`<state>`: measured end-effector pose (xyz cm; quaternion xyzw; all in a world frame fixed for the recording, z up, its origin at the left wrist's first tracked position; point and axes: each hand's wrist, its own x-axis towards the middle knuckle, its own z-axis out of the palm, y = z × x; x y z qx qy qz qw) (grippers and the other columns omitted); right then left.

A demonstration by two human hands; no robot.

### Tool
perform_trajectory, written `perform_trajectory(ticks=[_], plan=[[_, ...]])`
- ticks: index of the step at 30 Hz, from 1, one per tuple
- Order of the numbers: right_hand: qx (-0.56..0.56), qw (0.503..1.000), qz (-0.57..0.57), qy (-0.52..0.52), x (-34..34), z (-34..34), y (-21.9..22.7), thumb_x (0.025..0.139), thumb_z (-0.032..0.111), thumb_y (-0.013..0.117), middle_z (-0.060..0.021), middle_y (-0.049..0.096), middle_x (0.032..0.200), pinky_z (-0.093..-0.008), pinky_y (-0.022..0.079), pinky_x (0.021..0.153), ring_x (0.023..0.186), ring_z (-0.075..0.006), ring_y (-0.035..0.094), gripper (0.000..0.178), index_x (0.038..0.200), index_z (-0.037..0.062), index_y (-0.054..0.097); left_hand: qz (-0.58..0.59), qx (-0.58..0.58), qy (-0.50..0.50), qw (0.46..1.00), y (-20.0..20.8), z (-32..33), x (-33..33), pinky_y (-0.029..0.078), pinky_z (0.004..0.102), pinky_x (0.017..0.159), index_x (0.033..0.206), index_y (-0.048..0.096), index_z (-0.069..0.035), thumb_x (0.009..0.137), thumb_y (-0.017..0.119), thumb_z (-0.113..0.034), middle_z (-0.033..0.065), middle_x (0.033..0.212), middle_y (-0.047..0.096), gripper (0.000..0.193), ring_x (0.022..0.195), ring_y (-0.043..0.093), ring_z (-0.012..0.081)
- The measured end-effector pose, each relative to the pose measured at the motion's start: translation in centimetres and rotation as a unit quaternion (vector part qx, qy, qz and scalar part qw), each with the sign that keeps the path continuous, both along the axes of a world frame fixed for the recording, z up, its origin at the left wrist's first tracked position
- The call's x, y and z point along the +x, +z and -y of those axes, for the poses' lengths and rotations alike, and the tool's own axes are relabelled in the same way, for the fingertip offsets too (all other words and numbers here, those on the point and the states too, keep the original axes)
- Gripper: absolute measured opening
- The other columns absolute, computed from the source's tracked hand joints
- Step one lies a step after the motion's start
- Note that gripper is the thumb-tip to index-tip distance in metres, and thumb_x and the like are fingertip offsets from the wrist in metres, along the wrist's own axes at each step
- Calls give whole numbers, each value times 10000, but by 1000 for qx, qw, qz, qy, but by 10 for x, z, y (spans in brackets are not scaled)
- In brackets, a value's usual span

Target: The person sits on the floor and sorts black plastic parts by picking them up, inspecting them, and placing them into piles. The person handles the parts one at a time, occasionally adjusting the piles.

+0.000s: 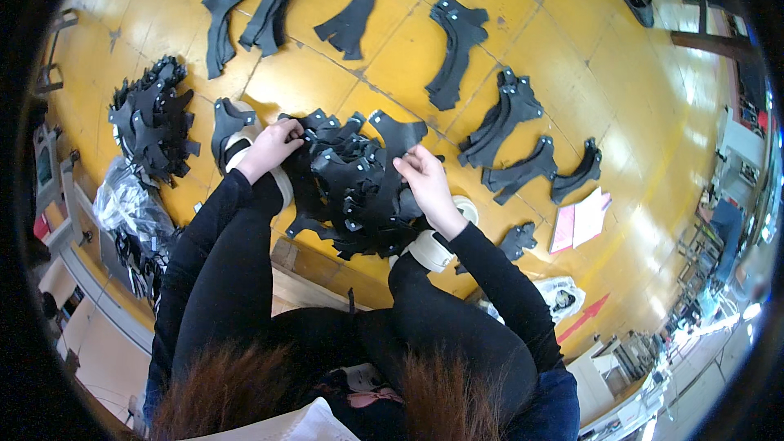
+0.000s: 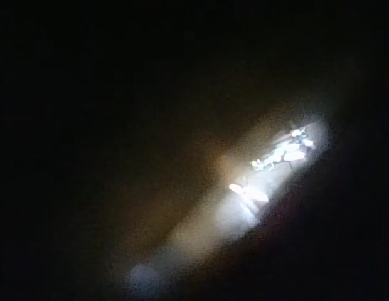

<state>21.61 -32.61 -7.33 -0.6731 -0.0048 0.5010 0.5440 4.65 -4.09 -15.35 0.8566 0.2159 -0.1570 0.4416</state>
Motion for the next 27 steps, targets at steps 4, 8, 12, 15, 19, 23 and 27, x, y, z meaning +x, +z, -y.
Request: perform_trajectory(ticks=[4,8,12,15,19,23,27], plan=[[-8,999,-31,33,-13,-2,3,957,93,621,60,505,792,-225,415,687,761,-36,494,109,923,75,519,-12,5,2,1000,3,0,1,522,355,781,972,620,-1,821,695,-81,138,881,629,187,843,653,266],[-4,998,-44,45,-24,1,2,957,93,620,60,500,781,-227,423,688,760,-34,494,114,909,79,517,-14,6,0,1000,2,-1,2,519,388,783,972,625,-25,820,684,-109,139,903,632,183,873,662,296],[-5,998,-46,49,-24,1,5,957,97,617,60,505,784,-227,422,694,760,-33,494,100,917,80,527,-5,10,0,1000,-1,0,2,520,370,769,934,605,2,821,687,-88,137,863,624,166,826,651,279],[-2,998,-32,56,-19,3,3,964,101,606,51,549,809,-230,417,702,766,-38,502,75,966,59,544,-3,12,-1,1000,-2,0,2,520,372,768,938,607,1,821,687,-95,141,858,623,171,823,652,286],[-8,998,-22,51,-12,-1,5,968,100,599,53,568,813,-230,410,705,765,-38,504,70,994,50,558,-8,13,-1,1000,-1,-1,1,520,374,769,940,608,1,822,685,-97,143,853,623,171,824,653,293],[-4,999,-24,41,-11,-4,4,966,101,603,50,567,809,-232,411,704,764,-38,504,71,996,51,562,-14,11,-1,1000,0,-2,-1,519,389,769,955,617,-22,822,684,-110,139,871,629,173,847,660,298],[6,999,-25,27,-11,1,4,951,115,631,52,548,802,-233,420,703,760,-43,509,98,953,75,541,-25,-1,-7,1000,-3,-1,6,518,397,768,967,619,-34,826,685,-121,138,881,632,178,862,664,301]])
